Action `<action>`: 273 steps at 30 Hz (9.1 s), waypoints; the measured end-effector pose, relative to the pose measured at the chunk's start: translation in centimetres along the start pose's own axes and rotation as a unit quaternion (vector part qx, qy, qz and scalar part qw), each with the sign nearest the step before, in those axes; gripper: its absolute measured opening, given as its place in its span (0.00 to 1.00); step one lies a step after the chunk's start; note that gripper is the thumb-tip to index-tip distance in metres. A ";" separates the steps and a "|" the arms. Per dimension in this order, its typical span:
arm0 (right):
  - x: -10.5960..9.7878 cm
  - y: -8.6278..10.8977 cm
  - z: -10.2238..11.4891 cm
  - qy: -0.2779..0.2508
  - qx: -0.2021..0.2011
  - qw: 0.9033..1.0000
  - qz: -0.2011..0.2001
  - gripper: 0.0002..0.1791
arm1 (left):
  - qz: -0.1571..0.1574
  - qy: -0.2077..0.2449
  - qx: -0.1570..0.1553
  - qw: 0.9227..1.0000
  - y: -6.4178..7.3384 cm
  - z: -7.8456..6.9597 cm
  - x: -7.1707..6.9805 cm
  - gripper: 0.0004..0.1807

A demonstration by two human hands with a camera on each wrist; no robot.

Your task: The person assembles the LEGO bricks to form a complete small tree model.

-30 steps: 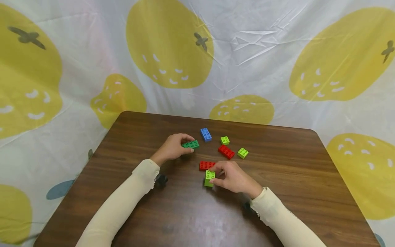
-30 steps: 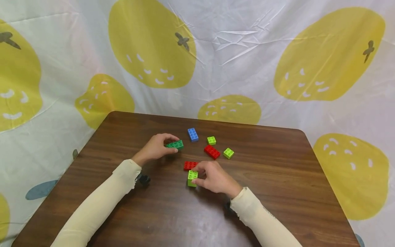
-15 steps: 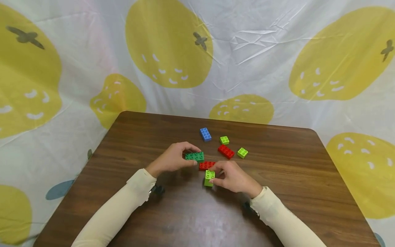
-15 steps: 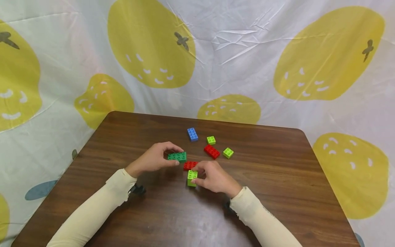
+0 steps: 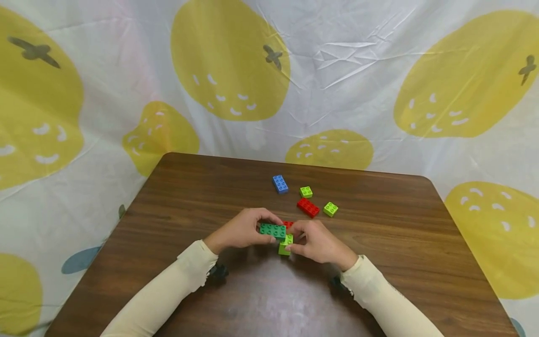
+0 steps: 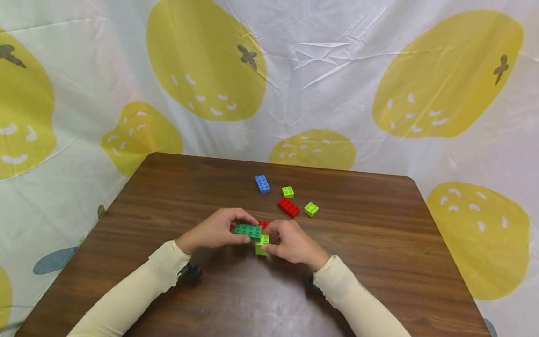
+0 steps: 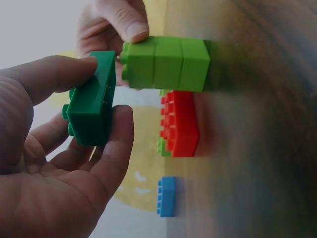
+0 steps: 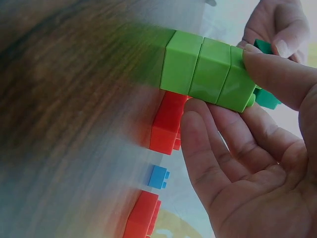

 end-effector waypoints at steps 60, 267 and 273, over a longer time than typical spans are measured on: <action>0.4 -0.4 -0.3 0.016 0.019 1.000 0.013 0.14 | -0.025 -0.044 0.006 0.999 -0.3 0.4 1.1 0.17; -1.7 1.5 0.0 0.055 -0.045 0.997 -0.008 0.18 | -0.030 -0.149 -0.121 0.981 -13.6 9.3 -4.7 0.23; -2.0 1.1 0.2 0.066 -0.061 0.996 -0.019 0.17 | -0.039 -0.134 -0.135 0.981 -13.1 9.4 -5.1 0.25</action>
Point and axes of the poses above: each hand's wrist, its own y-axis away from the middle knuckle, its own x-axis out of the palm, z = x × y, the point moved 9 cm from there along -y, towards the middle knuckle, and after that the axes turned 7 degrees about z, right-handed, at the moved point
